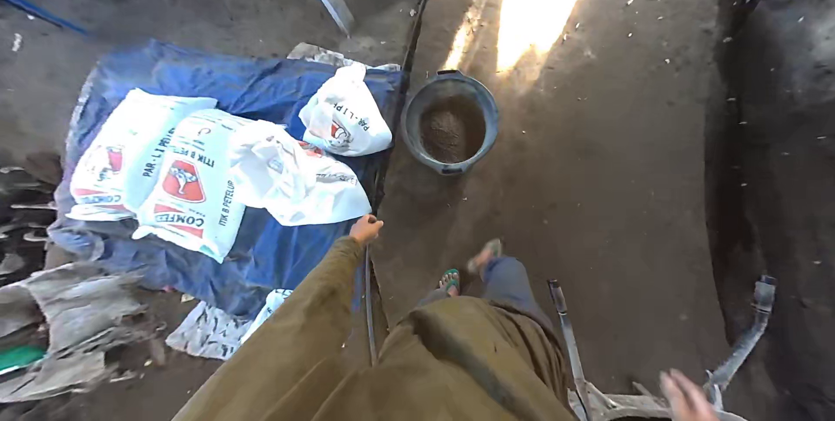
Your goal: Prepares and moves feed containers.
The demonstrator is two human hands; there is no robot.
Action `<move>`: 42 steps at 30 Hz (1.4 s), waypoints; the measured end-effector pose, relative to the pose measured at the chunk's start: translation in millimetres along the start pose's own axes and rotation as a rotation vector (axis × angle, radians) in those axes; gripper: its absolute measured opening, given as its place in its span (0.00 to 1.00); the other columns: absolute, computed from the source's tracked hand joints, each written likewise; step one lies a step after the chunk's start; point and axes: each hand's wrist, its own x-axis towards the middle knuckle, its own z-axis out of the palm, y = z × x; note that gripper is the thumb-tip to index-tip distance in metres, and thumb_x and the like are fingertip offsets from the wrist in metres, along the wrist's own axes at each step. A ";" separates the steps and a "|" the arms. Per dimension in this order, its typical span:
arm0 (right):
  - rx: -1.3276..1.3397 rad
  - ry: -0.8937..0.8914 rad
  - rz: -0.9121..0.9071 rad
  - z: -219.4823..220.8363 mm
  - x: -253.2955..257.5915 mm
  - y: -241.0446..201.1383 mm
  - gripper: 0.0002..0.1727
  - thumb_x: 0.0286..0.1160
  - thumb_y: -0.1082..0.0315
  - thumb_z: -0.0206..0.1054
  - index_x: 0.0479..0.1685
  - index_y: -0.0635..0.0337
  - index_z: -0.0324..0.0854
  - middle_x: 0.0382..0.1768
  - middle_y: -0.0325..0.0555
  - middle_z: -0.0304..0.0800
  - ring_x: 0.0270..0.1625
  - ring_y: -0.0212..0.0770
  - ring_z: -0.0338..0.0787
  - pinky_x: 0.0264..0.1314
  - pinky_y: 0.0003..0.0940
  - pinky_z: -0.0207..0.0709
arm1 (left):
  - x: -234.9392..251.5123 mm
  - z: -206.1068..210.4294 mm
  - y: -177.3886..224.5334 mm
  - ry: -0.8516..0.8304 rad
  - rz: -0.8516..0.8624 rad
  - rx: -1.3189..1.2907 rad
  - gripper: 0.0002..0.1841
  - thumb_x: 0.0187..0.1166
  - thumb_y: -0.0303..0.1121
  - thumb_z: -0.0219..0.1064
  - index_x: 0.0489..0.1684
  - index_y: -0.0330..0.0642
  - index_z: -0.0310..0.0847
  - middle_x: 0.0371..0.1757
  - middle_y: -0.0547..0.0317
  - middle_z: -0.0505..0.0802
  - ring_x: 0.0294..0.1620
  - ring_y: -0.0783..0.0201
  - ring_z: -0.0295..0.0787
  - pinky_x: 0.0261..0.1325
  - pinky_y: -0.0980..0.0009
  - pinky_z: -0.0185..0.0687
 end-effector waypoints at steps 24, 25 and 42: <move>-0.535 -0.598 -0.724 662.4 695.1 -658.3 0.22 0.89 0.56 0.55 0.72 0.56 0.81 0.73 0.59 0.83 0.77 0.61 0.81 0.75 0.66 0.74 | 668.8 66.2 376.7 -0.137 0.617 0.521 0.29 0.95 0.45 0.41 0.88 0.37 0.63 0.89 0.40 0.68 0.92 0.43 0.57 0.91 0.43 0.53; -0.572 -0.568 -0.721 676.0 716.4 -668.2 0.23 0.90 0.55 0.55 0.73 0.56 0.80 0.72 0.61 0.82 0.76 0.63 0.81 0.74 0.67 0.73 | 692.6 70.3 386.8 -0.159 0.591 0.555 0.30 0.95 0.47 0.38 0.90 0.39 0.61 0.90 0.40 0.67 0.92 0.42 0.56 0.91 0.41 0.50; 0.221 -0.371 0.088 698.5 747.7 -547.0 0.33 0.94 0.48 0.47 0.83 0.64 0.70 0.84 0.59 0.72 0.88 0.49 0.68 0.91 0.52 0.56 | 718.1 142.8 321.8 0.072 0.067 -0.196 0.49 0.74 0.68 0.67 0.91 0.45 0.60 0.86 0.44 0.73 0.88 0.51 0.65 0.88 0.46 0.59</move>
